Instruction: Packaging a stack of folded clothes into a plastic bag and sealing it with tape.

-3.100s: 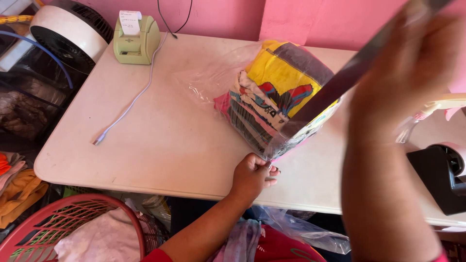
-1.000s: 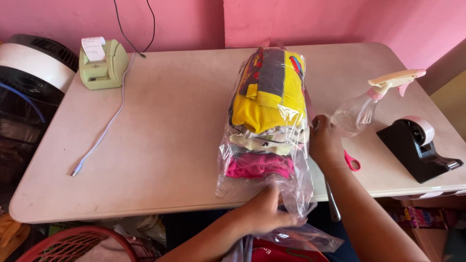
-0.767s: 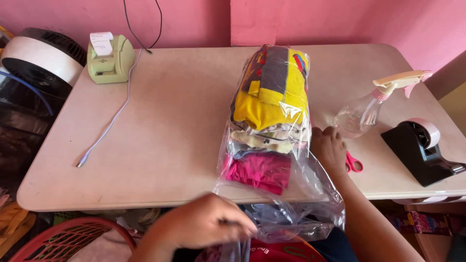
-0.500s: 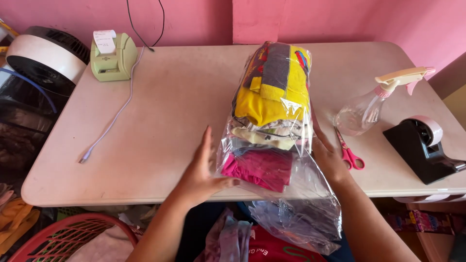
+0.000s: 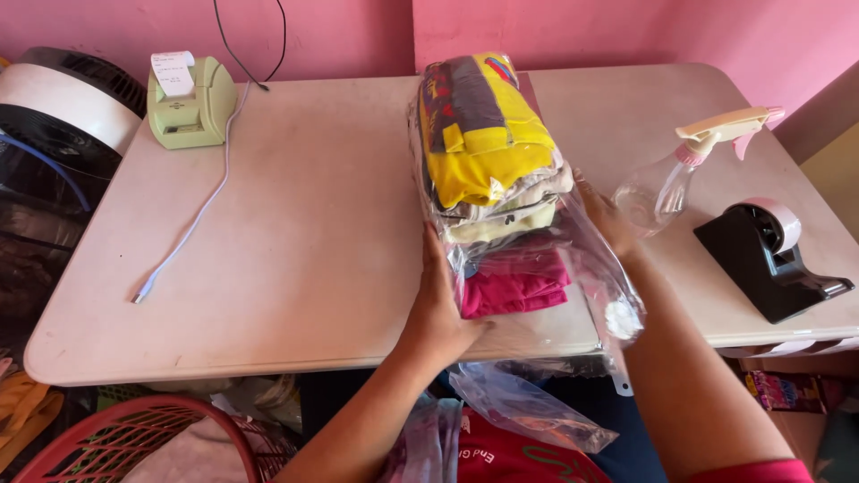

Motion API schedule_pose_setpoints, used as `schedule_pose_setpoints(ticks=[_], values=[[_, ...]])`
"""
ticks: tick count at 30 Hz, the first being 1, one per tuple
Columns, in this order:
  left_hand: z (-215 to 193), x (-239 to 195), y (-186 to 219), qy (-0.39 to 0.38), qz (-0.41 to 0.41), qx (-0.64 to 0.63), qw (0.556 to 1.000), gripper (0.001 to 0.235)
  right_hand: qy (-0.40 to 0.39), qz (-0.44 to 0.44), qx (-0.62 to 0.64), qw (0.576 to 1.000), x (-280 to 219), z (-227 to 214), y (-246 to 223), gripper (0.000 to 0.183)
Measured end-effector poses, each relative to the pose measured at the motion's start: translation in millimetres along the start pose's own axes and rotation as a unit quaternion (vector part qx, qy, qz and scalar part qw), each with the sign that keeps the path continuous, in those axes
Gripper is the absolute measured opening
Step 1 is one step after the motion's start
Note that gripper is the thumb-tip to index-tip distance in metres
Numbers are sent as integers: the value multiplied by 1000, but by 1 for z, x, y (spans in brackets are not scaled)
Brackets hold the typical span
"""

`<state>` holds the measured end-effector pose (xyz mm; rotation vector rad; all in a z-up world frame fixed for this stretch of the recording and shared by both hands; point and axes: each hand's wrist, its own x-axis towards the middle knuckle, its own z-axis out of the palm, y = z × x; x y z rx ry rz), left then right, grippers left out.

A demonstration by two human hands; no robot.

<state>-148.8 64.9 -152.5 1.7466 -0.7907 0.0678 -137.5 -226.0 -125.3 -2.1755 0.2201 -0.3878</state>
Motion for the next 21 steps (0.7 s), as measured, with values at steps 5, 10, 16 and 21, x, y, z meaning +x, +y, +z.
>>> schedule_pose_setpoints(ticks=[5, 10, 16, 21], values=[[-17, -31, 17, 16, -3, 84, 996, 112, 72, -5, 147, 986, -46, -31, -72, 35], [-29, -55, 31, -7, -77, 122, 990, 91, 69, -143, -13, 987, -142, -28, -112, 11], [-40, -71, 54, 23, 19, 149, 988, 83, -119, -267, -256, 921, -150, 26, -92, 42], [-53, -77, 57, -75, 170, 233, 955, 68, 198, -404, -333, 829, -153, 2, -116, 49]])
